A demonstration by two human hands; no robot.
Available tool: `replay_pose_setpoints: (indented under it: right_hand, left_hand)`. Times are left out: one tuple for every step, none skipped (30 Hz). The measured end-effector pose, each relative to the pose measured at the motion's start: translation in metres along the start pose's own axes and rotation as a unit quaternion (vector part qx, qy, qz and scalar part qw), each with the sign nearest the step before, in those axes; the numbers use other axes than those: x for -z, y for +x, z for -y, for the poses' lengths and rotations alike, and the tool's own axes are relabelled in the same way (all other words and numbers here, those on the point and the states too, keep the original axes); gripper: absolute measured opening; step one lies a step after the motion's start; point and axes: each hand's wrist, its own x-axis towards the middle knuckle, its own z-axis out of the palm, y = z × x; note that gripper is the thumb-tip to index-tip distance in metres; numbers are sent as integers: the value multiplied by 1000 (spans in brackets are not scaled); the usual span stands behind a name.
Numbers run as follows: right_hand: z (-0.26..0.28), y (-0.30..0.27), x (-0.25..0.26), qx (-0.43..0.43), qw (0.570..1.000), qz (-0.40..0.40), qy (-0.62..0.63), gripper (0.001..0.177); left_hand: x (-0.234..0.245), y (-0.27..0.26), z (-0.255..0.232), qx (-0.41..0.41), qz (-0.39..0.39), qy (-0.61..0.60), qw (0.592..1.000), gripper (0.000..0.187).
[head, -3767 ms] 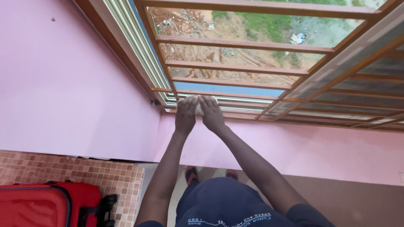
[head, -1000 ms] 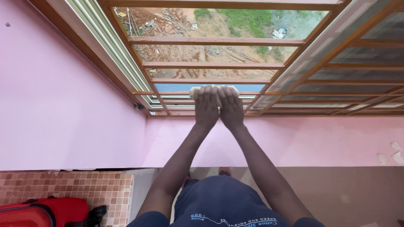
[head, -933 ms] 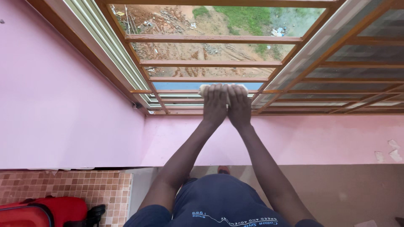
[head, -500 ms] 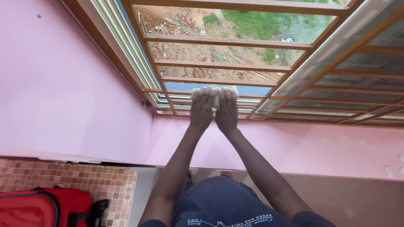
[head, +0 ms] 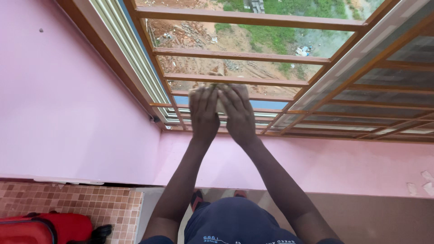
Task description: The person cleans the window grill by wiping its bars with a cloth.
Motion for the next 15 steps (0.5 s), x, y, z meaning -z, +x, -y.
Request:
replay_pose_setpoints:
  right_hand:
    - [-15, -4, 2, 0, 1000, -1, -3, 64]
    - [-28, -14, 4, -27, 999, 26, -35, 65]
    - [-41, -25, 7, -54, 995, 53, -67, 65]
    - [-53, -33, 9, -63, 996, 30, -61, 63]
    - [-64, -41, 14, -73, 996, 6, -55, 61]
    - [-78, -45, 24, -74, 996, 5, -56, 61]
    - [-93, -49, 38, -95, 993, -4, -76, 61]
    - [-100, -55, 44, -117, 989, -9, -95, 61]
    - [-99, -58, 41, -119, 988, -6, -95, 61]
    - [-100, -58, 38, -106, 989, -21, -98, 52]
    - [-98, -57, 36, -93, 990, -36, -100, 46]
    - [-95, -55, 31, -91, 991, -34, -97, 46]
    - [-90, -53, 24, -100, 988, -64, -97, 45]
    - [-82, -51, 13, -111, 985, -94, -95, 44]
    - [-72, -48, -1, -110, 986, -92, -89, 44]
  left_hand:
    - [-18, 5, -6, -2, 56, 4, 998, 45]
    - [-34, 4, -14, -20, 33, -3, 999, 42]
    - [-47, 1, -25, -39, 9, -10, 999, 41]
    - [-59, 0, -38, -23, 38, -22, 999, 44]
    - [-69, 1, -54, -7, 67, -34, 997, 48]
    - [-75, 4, -69, -38, 72, -38, 996, 51]
    - [-77, 8, -83, -68, 78, -42, 994, 54]
    - [-79, 9, -95, -66, 81, -44, 994, 54]
    - [-79, 11, -106, -64, 87, -60, 992, 55]
    - [-78, 16, -111, -60, 90, -76, 991, 55]
    - [-74, 19, -108, -58, 90, -77, 991, 55]
    - [-68, 21, -99, -71, 87, -93, 989, 54]
    - [-62, 23, -89, -83, 85, -109, 987, 52]
    - [-55, 23, -77, -80, 86, -104, 988, 52]
    - [-47, 22, -63, -77, 89, -98, 988, 51]
